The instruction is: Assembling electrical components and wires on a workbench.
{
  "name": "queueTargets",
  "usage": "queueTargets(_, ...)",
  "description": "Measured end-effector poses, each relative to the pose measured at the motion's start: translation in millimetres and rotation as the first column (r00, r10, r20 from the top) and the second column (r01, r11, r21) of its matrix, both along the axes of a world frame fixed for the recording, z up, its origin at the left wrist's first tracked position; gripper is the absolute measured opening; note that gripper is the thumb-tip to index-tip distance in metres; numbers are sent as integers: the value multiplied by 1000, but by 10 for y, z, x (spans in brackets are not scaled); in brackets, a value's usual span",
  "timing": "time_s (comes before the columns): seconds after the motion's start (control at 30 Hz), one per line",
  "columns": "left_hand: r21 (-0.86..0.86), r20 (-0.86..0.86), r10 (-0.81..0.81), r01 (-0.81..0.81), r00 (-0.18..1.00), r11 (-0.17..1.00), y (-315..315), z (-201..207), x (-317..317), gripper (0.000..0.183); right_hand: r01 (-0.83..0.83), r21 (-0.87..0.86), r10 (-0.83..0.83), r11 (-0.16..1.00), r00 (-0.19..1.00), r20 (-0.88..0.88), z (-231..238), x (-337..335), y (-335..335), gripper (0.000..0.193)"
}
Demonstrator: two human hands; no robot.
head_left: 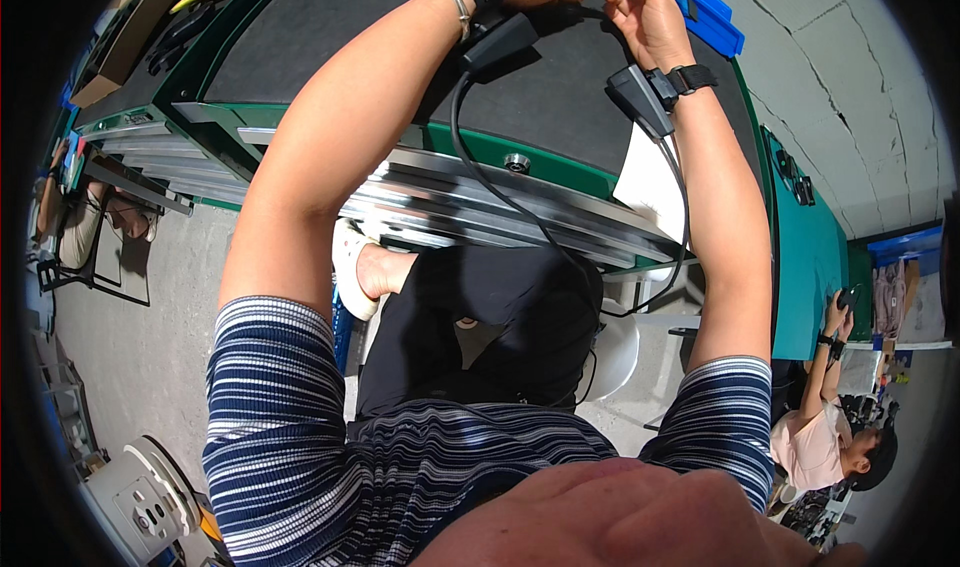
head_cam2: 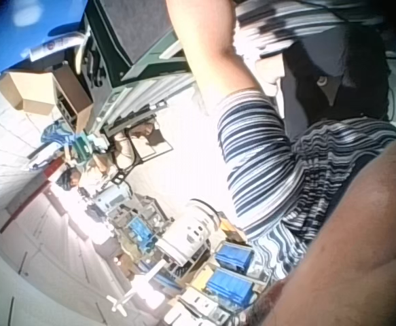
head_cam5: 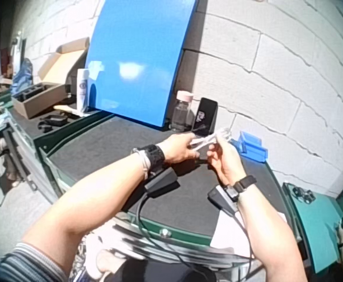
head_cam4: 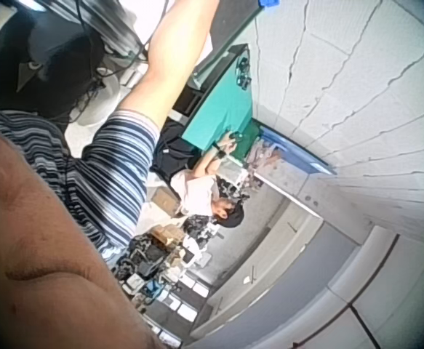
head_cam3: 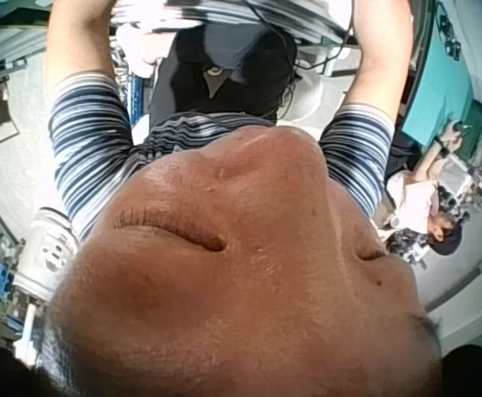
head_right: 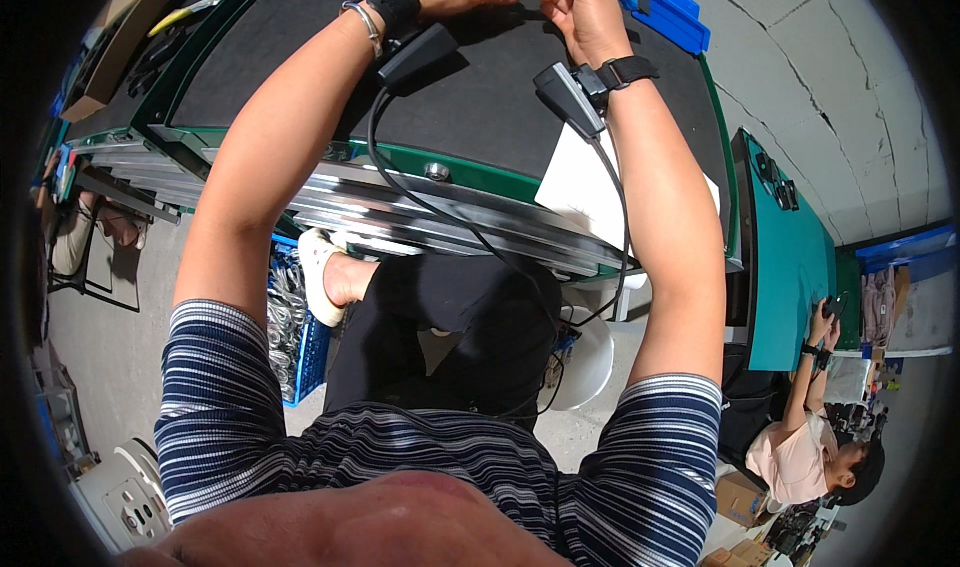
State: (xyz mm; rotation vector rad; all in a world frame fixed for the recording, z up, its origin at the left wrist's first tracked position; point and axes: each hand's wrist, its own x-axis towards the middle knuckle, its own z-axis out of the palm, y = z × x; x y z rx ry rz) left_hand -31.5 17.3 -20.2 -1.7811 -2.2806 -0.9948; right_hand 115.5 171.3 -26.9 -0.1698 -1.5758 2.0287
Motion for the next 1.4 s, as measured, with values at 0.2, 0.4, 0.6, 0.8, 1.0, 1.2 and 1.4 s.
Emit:
queueTargets(0.2, 119, 299, -22, -14, 954, 993, -26, 59, 9, 46, -23, -2, 23, 1000, 1000, 11, -25, 6, 25, 27)
queueTargets(0.4, -48, 17, 21, -20, 1000, 999, 35, -42, -75, 58, -49, 124, 30, 991, 988, 154, -74, -11, 27, 37)
queueTargets(0.6, -19, -27, 32, -32, 999, 999, 67, -58, -113, 50, 35, 243, -81, 969, 980, 180, -62, 7, 33, 39)
queueTargets(0.8, 303, 172, 73, -123, 982, 945, 56, -45, -48, 45, 148, 397, -195, 906, 977, 81, -19, 24, -35, 35)
queueTargets(1.0, 273, 360, 74, -181, 930, 945, -40, 78, 34, 43, 331, 597, -337, 731, 936, -105, -6, -11, 27, 22)
queueTargets(1.2, 269, 560, -42, -134, 827, 954, -145, 233, 175, 45, 373, 684, -456, 627, 887, -65, -148, -43, 165, 45)
queueTargets(1.4, 284, 575, -104, -79, 811, 956, -134, 217, 158, 49, 500, 761, -622, 413, 765, -165, -157, -11, 393, 50)
